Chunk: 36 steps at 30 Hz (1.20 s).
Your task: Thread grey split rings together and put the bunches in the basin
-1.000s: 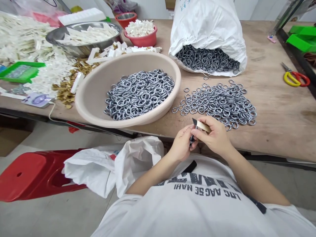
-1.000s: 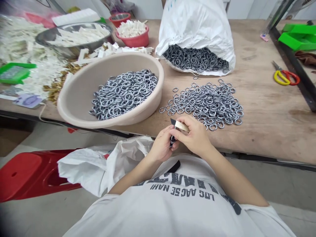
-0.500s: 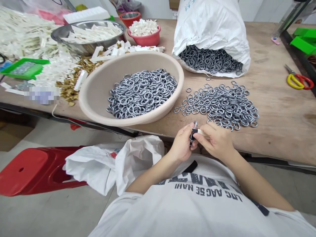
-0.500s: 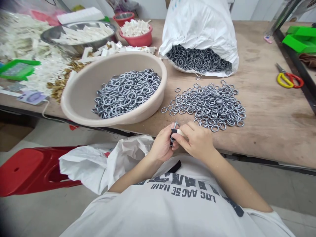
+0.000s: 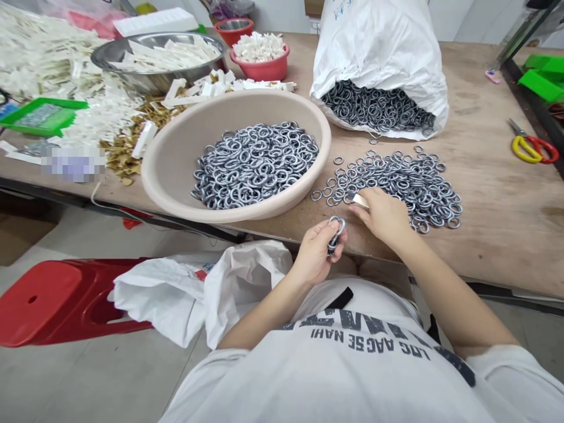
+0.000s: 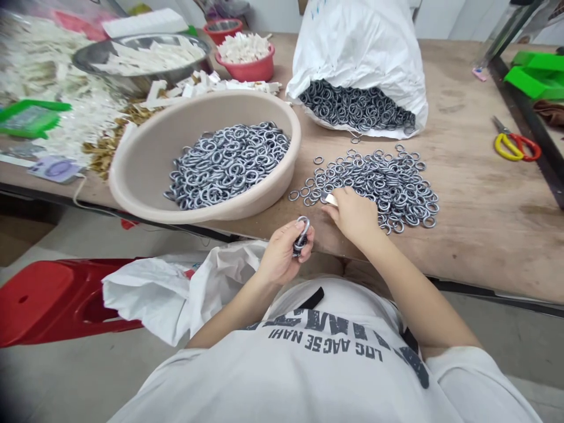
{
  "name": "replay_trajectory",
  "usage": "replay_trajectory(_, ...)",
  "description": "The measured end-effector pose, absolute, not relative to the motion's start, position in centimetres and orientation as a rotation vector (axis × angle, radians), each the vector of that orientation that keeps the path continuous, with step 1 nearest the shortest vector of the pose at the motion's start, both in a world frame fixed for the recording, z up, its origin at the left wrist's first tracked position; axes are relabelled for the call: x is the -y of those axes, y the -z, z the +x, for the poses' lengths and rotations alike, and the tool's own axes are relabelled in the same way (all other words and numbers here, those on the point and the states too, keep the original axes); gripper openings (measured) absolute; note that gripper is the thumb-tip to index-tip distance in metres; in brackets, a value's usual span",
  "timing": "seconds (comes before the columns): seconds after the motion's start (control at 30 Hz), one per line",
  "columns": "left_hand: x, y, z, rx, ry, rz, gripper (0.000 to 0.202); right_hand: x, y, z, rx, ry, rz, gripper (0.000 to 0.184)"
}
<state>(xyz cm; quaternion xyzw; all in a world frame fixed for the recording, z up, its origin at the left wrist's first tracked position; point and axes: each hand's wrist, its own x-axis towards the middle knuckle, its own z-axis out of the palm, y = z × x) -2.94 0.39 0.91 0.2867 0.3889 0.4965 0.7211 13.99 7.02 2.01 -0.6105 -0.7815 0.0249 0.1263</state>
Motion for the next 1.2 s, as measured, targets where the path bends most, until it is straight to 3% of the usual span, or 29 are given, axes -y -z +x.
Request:
replay_trajectory(0.17,-1.2,-0.4,-3.9,-0.918,-1.185,0.535,0.025,-8.9,-1.8,11.9,2.452,0.1,-1.83,0.025)
replay_trajectory(0.3,-1.6,-0.2,-4.6,-0.898,-1.194,0.48,0.022,-8.7,-1.9,12.6,2.361,0.0,-1.783,0.021)
replay_trajectory(0.37,-1.9,-0.2,-4.7,-0.888,-1.189,0.487,0.022,-8.2,-2.2,13.3,2.231,-0.231,-1.698,0.017)
replay_trajectory(0.53,-2.4,-0.8,-3.7,-0.866,-1.144,0.499,0.029,-6.0,-3.2,14.1,1.7,-1.229,-1.306,0.024)
replay_trajectory(0.7,-2.1,-1.0,-1.9,-0.835,-0.994,0.68,0.041,-4.5,-3.7,13.6,1.518,-1.553,-1.15,0.02)
replay_trajectory(1.03,-1.5,-1.0,-1.4,-0.824,-0.946,0.631,0.033,-4.3,-1.8,12.7,1.432,-1.498,-1.031,0.044)
replay_trajectory(1.2,-1.4,-1.5,-1.7,-0.736,-0.84,0.505,0.038,-3.4,-1.5,12.9,1.493,-1.19,-1.163,0.034)
